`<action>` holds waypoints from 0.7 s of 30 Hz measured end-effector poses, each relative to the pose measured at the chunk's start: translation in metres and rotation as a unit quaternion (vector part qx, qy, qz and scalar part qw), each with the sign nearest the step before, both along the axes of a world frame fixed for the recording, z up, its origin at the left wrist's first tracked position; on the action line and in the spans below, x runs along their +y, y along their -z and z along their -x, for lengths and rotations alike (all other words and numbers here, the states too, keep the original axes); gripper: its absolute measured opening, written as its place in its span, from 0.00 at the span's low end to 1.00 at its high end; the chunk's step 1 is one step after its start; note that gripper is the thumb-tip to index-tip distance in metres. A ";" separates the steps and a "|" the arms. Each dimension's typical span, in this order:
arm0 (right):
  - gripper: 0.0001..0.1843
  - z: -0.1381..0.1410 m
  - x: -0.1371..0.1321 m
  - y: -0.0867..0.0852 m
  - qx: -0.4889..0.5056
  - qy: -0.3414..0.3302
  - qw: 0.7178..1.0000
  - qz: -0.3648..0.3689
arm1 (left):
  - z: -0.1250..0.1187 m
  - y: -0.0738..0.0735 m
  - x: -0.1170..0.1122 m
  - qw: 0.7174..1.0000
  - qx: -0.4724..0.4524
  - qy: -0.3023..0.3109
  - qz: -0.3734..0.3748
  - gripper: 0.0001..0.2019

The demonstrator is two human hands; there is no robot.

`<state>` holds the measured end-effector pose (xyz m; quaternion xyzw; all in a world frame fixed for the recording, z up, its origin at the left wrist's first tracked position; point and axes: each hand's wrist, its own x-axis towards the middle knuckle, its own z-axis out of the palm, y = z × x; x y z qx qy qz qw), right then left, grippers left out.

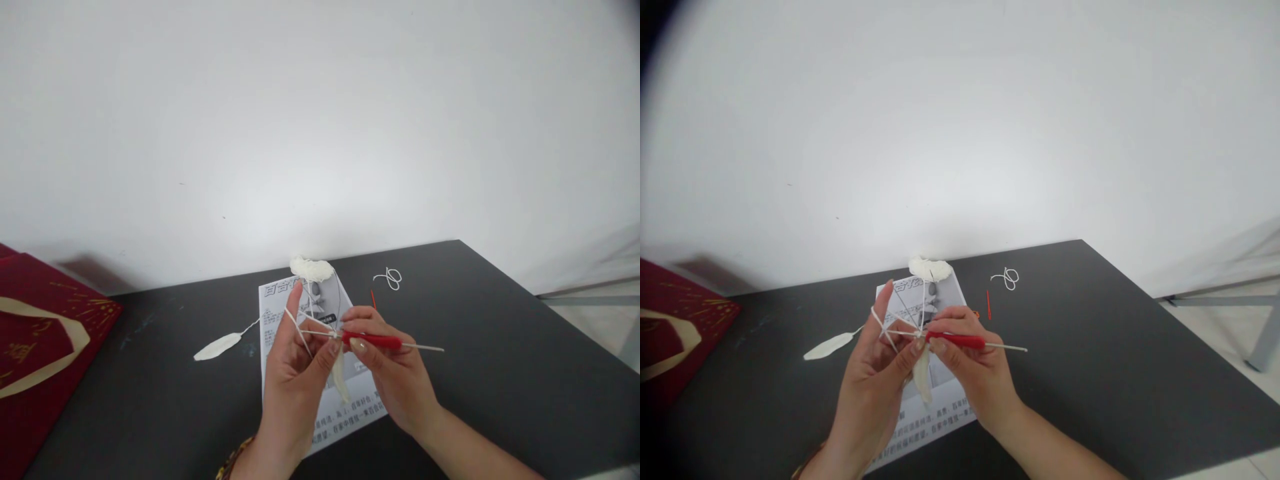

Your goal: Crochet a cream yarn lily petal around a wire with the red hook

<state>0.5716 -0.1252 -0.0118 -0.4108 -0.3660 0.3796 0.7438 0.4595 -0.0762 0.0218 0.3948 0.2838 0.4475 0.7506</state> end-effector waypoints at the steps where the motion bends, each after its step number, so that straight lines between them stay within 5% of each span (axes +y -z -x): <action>1: 0.06 0.001 0.001 0.001 0.008 0.000 1.000 0.006 | -0.001 0.001 -0.001 1.000 0.003 -0.002 0.000 0.35; 21: 0.10 0.003 0.010 0.005 0.136 0.026 0.986 0.096 | -0.003 0.011 -0.002 0.991 0.117 -0.032 -0.058 0.40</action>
